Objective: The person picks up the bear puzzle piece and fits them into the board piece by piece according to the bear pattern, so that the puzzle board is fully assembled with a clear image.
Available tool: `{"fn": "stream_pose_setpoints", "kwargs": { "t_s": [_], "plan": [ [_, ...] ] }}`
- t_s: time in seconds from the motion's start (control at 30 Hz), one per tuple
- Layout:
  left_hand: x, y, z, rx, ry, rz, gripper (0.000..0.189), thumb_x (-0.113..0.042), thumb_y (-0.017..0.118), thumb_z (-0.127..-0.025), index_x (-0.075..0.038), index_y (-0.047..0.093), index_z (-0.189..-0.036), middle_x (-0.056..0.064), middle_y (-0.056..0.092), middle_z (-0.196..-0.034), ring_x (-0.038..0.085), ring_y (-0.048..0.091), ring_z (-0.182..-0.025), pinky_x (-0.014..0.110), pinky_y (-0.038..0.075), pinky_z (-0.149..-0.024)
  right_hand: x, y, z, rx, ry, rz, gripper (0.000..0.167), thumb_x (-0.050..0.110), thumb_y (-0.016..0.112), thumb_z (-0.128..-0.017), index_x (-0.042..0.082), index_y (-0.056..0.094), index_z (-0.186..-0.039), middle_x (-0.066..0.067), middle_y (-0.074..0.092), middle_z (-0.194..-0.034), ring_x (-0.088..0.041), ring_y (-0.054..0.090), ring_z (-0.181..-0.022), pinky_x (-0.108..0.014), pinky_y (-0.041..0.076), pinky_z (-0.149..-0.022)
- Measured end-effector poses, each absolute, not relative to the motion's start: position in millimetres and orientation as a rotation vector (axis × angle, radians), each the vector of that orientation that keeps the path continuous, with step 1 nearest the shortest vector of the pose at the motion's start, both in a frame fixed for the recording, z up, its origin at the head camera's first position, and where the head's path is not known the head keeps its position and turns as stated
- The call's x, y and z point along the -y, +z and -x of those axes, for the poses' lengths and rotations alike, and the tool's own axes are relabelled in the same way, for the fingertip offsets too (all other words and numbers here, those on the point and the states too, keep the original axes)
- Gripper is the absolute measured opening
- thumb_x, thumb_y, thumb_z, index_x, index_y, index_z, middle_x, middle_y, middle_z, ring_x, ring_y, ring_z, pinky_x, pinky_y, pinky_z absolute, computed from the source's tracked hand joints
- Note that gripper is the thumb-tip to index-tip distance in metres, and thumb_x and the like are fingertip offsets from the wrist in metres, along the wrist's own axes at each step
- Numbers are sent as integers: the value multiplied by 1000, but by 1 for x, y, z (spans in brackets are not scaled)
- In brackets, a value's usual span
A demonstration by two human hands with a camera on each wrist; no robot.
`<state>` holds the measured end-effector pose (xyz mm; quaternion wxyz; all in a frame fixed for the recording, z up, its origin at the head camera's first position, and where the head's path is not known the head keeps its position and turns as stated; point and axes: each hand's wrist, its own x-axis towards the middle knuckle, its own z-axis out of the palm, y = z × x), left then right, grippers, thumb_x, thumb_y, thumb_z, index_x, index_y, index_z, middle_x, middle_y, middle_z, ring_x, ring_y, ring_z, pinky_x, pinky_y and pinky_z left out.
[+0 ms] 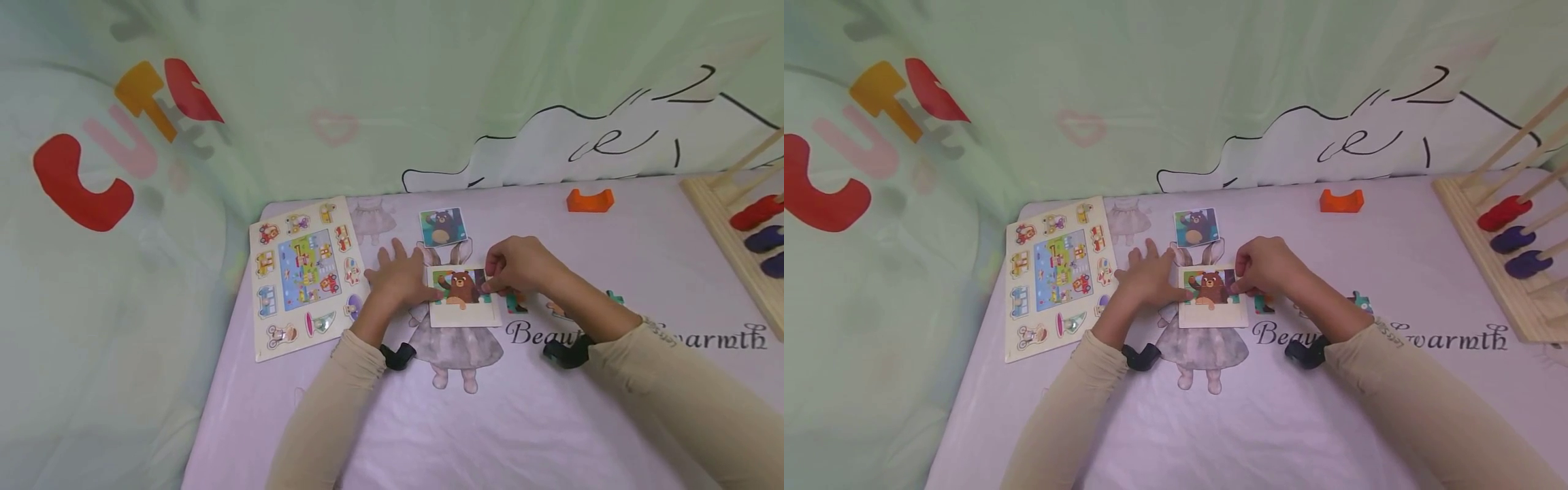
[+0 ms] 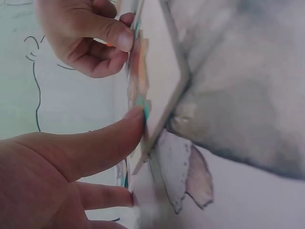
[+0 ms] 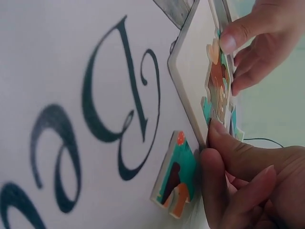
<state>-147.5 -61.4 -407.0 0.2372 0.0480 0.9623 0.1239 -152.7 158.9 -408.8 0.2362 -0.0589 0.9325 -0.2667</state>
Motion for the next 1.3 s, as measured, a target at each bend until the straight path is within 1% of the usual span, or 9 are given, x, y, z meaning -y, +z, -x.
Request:
{"fn": "stream_pose_setpoints", "kwargs": {
  "t_s": [0.2, 0.33, 0.47, 0.6, 0.77, 0.87, 1.03, 1.13, 1.3],
  "plan": [
    [64, -411, 146, -2672, 332, -116, 96, -55, 81, -81, -21, 38, -159, 21, 14, -170, 43, 17, -154, 76, 27, -110, -160, -409, 148, -2570, -757, 170, 24, 20, 86, -83, 7, 68, -92, -6, 63, -76, -20, 57, -67, -28, 46, -56],
    [63, -412, 146, -2689, 326, -106, 96, -56, 82, -80, -22, 39, -158, 19, 17, -170, 42, 20, -153, 75, 29, -110, -164, -411, 146, -2573, -769, 188, 21, 20, 84, -84, 8, 69, -95, -6, 65, -78, -19, 57, -67, -29, 48, -56],
    [63, -412, 145, -2700, 327, -105, 96, -57, 82, -79, -23, 40, -158, 19, 18, -170, 42, 22, -153, 75, 29, -110, -170, -410, 145, -2574, -773, 240, 17, 20, 81, -86, 10, 72, -97, -3, 68, -81, -20, 58, -73, -29, 48, -61],
    [64, -412, 145, -2707, 317, -108, 96, -57, 82, -79, -23, 40, -158, 19, 19, -169, 42, 22, -153, 75, 30, -109, -178, -408, 144, -2585, -766, 300, 18, 24, 81, -87, 12, 75, -98, 1, 71, -84, -21, 59, -82, -31, 47, -67],
    [64, -412, 144, -2724, 305, -122, 96, -59, 83, -78, -23, 41, -157, 19, 21, -169, 41, 26, -151, 73, 33, -107, -189, -409, 141, -2623, -733, 342, 21, 27, 83, -85, 14, 76, -99, 3, 70, -82, -19, 58, -82, -31, 45, -71],
    [64, -412, 144, -2732, 298, -131, 96, -59, 82, -78, -24, 42, -157, 19, 22, -168, 41, 27, -150, 72, 34, -107, -195, -408, 139, -2634, -718, 362, 22, 28, 84, -85, 14, 76, -99, 4, 68, -80, -18, 57, -81, -31, 45, -70],
    [65, -413, 144, -2733, 306, -140, 96, -59, 82, -78, -24, 41, -158, 19, 21, -169, 42, 24, -152, 73, 31, -109, -203, -405, 135, -2637, -684, 380, 22, 28, 84, -84, 14, 76, -100, 4, 68, -80, -18, 57, -79, -31, 46, -68],
    [66, -413, 143, -2730, 320, -134, 96, -59, 82, -78, -25, 40, -158, 18, 19, -169, 43, 21, -153, 73, 29, -110, -206, -404, 133, -2631, -667, 376, 22, 27, 85, -84, 15, 77, -100, 4, 68, -82, -18, 57, -81, -30, 47, -68],
    [66, -415, 143, -2713, 369, -125, 96, -56, 83, -79, -24, 40, -158, 15, 12, -171, 42, 11, -157, 70, 22, -117, -210, -405, 129, -2625, -644, 373, 22, 28, 86, -82, 17, 77, -99, 3, 68, -85, -20, 57, -86, -30, 48, -69]
  ]
}}
